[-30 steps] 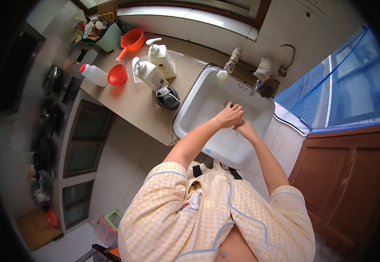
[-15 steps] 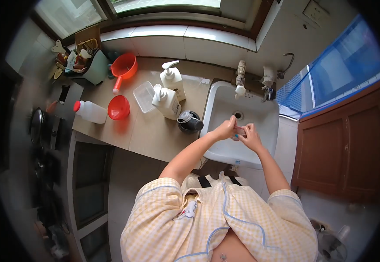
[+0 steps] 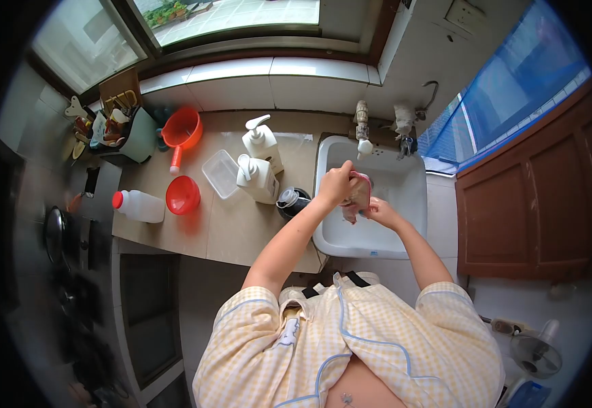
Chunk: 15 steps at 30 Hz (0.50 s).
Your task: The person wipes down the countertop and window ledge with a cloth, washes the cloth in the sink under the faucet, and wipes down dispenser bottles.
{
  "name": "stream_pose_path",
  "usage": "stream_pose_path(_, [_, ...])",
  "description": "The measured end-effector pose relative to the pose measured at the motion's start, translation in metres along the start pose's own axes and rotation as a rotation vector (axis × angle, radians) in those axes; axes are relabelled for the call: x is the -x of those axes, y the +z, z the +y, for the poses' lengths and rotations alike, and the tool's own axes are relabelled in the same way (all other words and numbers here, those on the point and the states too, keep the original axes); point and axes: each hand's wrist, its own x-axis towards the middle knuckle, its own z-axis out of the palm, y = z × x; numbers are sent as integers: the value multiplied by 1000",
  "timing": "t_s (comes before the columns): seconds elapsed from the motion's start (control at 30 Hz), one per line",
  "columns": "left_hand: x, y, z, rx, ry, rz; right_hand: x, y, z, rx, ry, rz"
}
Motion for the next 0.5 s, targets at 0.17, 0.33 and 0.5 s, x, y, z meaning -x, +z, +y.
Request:
stream_pose_path(0.17, [-29,-13,-16,-119,-192,-174,-12,-13,11,-519,-3,176])
stream_pose_path(0.33, [-85,-35,-43,-108,-164,-502,-37,-78,-10,-544,56,262])
stream_pose_path(0.5, [-193,-91,-16,114,-226,-231,-104,-185,-90,-93,-325,605])
